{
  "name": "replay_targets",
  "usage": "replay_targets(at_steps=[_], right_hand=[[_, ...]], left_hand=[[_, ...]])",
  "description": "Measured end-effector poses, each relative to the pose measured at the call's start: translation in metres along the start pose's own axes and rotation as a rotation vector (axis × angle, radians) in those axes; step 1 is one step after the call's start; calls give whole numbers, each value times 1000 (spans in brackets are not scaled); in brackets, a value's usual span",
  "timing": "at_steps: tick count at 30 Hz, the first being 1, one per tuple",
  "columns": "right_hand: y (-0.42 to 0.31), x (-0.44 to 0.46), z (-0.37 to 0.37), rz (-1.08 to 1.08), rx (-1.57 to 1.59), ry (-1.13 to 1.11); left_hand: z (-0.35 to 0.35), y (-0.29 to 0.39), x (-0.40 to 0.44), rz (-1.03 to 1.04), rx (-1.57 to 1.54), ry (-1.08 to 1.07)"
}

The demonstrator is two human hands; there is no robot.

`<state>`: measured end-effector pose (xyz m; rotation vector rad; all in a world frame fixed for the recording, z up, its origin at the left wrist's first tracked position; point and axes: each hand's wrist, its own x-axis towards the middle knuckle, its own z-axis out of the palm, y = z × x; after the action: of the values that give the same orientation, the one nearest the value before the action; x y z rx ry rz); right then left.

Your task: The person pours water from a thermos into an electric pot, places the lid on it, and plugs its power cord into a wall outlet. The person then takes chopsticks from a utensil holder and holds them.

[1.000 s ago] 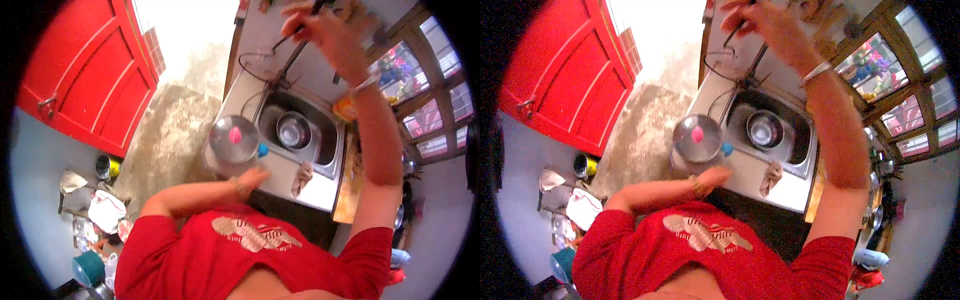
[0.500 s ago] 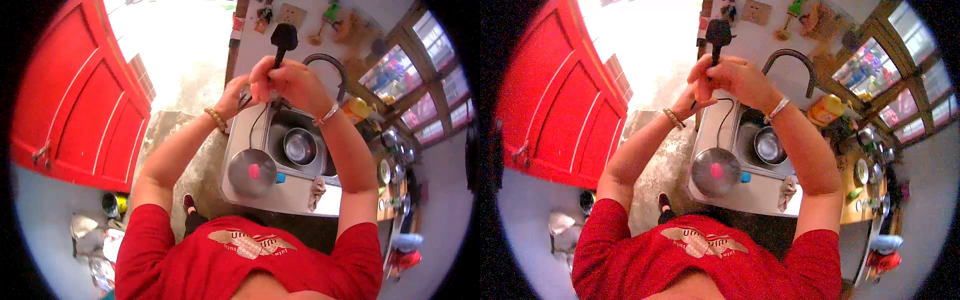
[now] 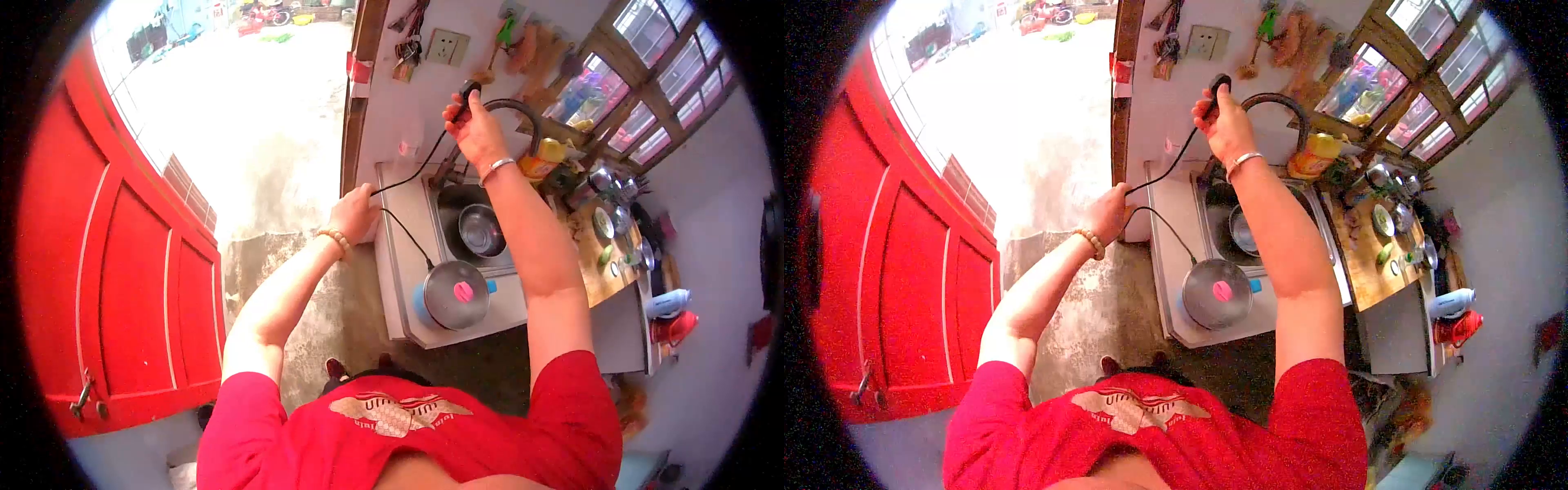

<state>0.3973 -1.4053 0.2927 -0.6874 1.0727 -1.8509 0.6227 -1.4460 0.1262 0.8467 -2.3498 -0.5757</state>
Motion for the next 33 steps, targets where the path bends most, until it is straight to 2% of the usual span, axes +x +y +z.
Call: replay_targets(at_steps=[4, 5, 9, 12, 14, 26, 28, 30, 33], right_hand=[[11, 29, -7, -45, 8, -46], [13, 38, -10, -43, 8, -44], [22, 85, -24, -54, 65, -105], [30, 126, -31, -91, 43, -114], [38, 149, -34, -112, 18, -105], [50, 191, -36, -309, -154, 100], [52, 192, -38, -320, -148, 12], [53, 192, -34, -327, -136, 47], [56, 194, -27, -348, -90, 56]], left_hand=[[15, -35, 9, -71, -82, 111], [20, -43, 13, -39, -196, 242], [21, -51, 27, -7, -189, 283], [16, -57, 51, -8, -145, 178], [12, -62, 66, -119, -117, -65], [25, -101, 128, -128, -187, -179], [24, -105, 131, -81, -159, -165], [22, -110, 135, -149, -324, -194], [18, -114, 142, -178, -302, -228]])
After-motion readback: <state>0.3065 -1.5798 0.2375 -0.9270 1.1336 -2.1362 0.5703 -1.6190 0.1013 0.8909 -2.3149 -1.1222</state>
